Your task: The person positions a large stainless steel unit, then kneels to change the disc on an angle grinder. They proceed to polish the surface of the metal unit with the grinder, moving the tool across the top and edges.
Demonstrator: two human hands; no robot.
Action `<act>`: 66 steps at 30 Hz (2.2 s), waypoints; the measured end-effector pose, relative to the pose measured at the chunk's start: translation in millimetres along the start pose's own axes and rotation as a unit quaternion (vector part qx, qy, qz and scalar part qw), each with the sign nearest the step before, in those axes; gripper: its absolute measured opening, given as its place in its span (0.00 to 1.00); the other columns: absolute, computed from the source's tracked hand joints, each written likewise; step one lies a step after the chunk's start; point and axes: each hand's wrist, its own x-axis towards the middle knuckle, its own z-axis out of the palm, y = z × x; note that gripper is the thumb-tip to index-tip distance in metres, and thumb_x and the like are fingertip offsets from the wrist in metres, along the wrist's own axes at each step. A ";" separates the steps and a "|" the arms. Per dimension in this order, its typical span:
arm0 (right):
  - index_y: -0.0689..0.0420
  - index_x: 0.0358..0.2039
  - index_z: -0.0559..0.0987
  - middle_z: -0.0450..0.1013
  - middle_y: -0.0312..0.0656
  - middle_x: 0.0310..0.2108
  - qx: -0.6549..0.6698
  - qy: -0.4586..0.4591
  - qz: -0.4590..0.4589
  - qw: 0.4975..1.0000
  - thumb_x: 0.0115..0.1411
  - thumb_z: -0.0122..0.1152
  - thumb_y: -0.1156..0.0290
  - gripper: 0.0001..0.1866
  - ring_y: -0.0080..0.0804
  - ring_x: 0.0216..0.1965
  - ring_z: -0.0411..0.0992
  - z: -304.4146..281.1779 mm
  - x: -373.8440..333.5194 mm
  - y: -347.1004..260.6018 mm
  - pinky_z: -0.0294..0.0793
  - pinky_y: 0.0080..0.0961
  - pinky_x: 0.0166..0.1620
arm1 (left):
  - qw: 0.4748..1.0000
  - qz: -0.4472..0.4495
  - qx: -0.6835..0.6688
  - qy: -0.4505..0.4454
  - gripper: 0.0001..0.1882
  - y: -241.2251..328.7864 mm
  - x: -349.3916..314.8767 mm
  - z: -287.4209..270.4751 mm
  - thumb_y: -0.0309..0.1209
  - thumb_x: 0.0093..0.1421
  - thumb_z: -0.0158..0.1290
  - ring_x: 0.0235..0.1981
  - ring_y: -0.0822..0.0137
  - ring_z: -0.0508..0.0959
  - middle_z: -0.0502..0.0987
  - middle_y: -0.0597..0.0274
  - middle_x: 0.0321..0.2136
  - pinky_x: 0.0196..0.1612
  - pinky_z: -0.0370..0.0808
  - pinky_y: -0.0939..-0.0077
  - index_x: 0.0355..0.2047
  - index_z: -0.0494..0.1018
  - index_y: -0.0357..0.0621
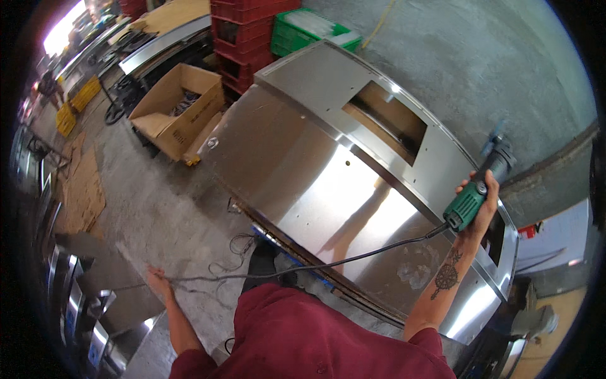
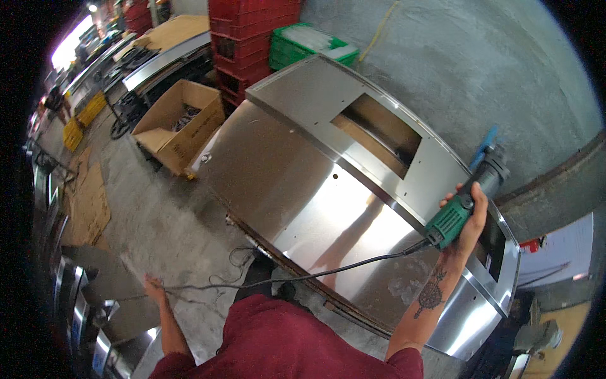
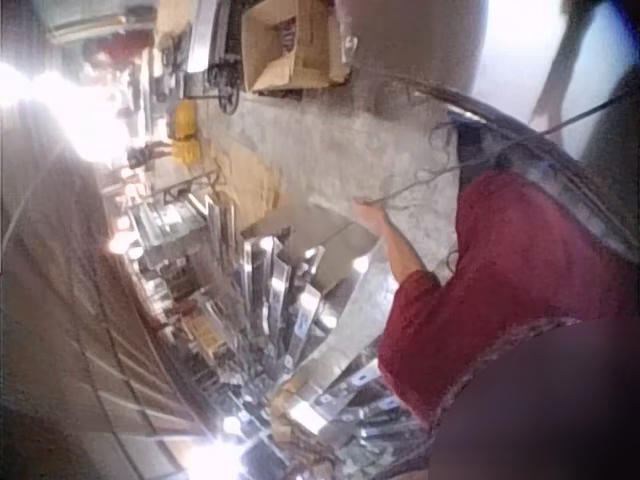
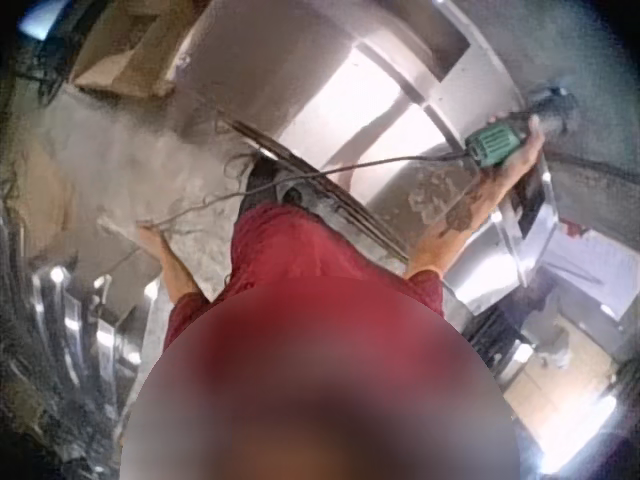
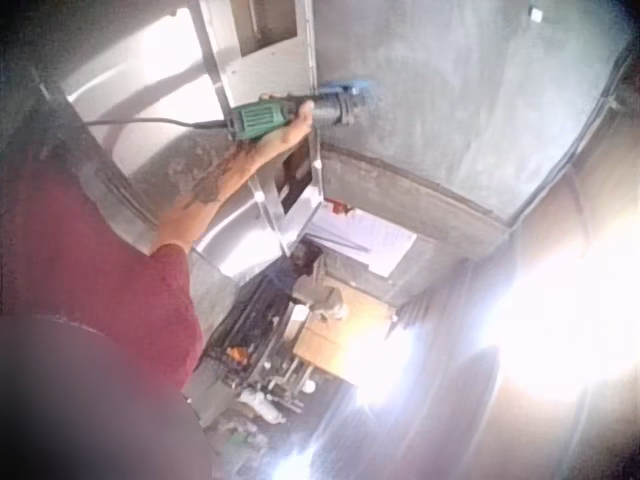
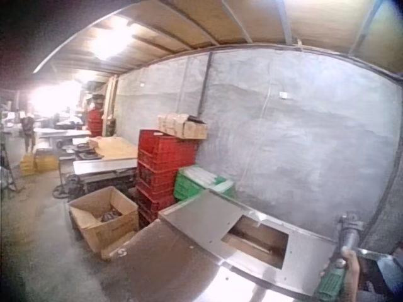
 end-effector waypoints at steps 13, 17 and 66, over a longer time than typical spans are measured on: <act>0.58 0.71 0.58 0.76 0.49 0.34 -0.300 -0.191 0.237 0.904 0.60 0.72 0.61 0.44 0.35 0.24 0.79 161.3 208.0 89.9 0.84 0.33 0.24 | 0.921 0.227 0.009 -0.318 0.19 372.1 126.7 198.6 0.38 0.75 0.49 0.28 0.47 0.78 0.76 0.51 0.23 0.35 0.72 0.54 0.28 0.71 0.38; 0.58 0.73 0.55 0.75 0.49 0.32 -0.326 -0.230 0.285 0.872 0.61 0.71 0.61 0.47 0.36 0.23 0.79 216.8 270.8 126.7 0.84 0.31 0.23 | 0.912 0.280 0.002 -0.300 0.18 416.8 116.5 273.8 0.36 0.74 0.51 0.29 0.44 0.79 0.75 0.49 0.23 0.35 0.73 0.50 0.26 0.70 0.40; 0.65 0.39 0.76 0.76 0.50 0.30 -0.386 -0.299 0.371 0.790 0.62 0.70 0.53 0.24 0.35 0.24 0.78 336.0 470.1 231.3 0.85 0.31 0.26 | 0.931 0.323 -0.005 -0.168 0.21 395.0 90.8 351.1 0.26 0.67 0.59 0.20 0.52 0.70 0.66 0.54 0.18 0.26 0.65 0.54 0.19 0.62 0.43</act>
